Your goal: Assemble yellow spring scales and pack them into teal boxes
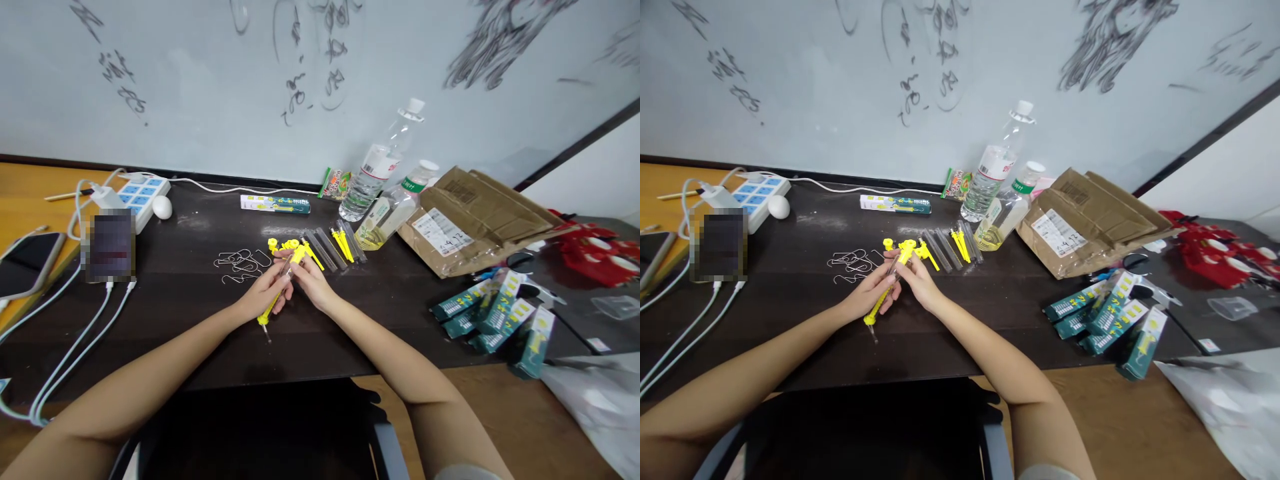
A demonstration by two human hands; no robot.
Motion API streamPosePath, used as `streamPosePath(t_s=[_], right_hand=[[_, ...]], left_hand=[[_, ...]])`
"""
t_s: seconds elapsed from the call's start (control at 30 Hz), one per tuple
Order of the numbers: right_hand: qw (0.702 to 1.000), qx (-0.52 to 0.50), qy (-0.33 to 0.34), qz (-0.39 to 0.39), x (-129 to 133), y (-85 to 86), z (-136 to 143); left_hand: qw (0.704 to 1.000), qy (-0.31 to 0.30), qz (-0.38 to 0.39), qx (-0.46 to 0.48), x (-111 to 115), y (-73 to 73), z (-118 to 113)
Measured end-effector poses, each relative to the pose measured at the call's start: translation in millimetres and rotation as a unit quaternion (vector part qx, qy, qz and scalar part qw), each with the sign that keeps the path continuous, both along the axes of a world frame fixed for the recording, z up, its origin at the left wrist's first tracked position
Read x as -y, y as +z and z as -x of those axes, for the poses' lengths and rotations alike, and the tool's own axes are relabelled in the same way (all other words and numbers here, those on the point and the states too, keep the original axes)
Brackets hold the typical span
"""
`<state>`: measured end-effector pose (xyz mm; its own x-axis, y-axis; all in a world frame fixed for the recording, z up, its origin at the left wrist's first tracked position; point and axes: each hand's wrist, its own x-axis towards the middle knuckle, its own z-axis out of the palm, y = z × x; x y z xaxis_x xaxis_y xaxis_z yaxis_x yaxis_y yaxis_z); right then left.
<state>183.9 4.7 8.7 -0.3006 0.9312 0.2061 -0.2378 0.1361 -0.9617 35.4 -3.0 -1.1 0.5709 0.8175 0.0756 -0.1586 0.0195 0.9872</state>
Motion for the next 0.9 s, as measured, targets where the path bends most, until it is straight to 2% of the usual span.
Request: streamPosePath(t_s=[0.1,0.17,0.27,0.33,0.4,0.5,0.57,0.63,0.73,0.9], right_hand=[[0.999,0.006,-0.035,-0.013,-13.9,3.1,-15.6],[0.991,0.049,-0.113,-0.056,-28.1,6.2,-33.8],[0.933,0.167,-0.278,-0.153,-48.4,8.1,-64.1],[0.889,0.259,-0.333,-0.179,-56.7,6.5,-78.8],[0.846,0.362,-0.337,-0.199,-59.5,3.5,-85.3],[0.768,0.518,-0.295,-0.236,-56.6,-1.5,-81.9],[0.717,0.592,-0.271,-0.251,-53.5,-4.5,-76.7],[0.68,0.635,-0.263,-0.254,-51.8,-7.2,-73.2],[0.655,0.666,-0.261,-0.244,-52.2,-10.0,-72.6],[0.641,0.692,-0.248,-0.221,-52.4,-9.0,-73.3]], left_hand=[[0.999,0.037,0.027,0.001,-1.9,-1.2,-0.1],[0.997,0.068,0.038,0.006,-3.8,-1.6,0.1],[0.992,0.121,0.032,0.009,-6.6,-0.6,0.7],[0.988,0.15,0.022,0.002,-7.8,1.1,1.5],[0.986,0.164,0.015,-0.009,-8.4,2.9,2.4],[0.986,0.163,0.017,-0.02,-8.6,3.4,3.4],[0.987,0.158,0.02,-0.023,-8.5,2.2,3.5],[0.988,0.15,0.02,-0.022,-8.1,1.0,3.2],[0.991,0.135,0.019,-0.012,-7.1,1.0,3.0],[0.991,0.129,0.032,-0.001,-5.6,4.1,3.8]])
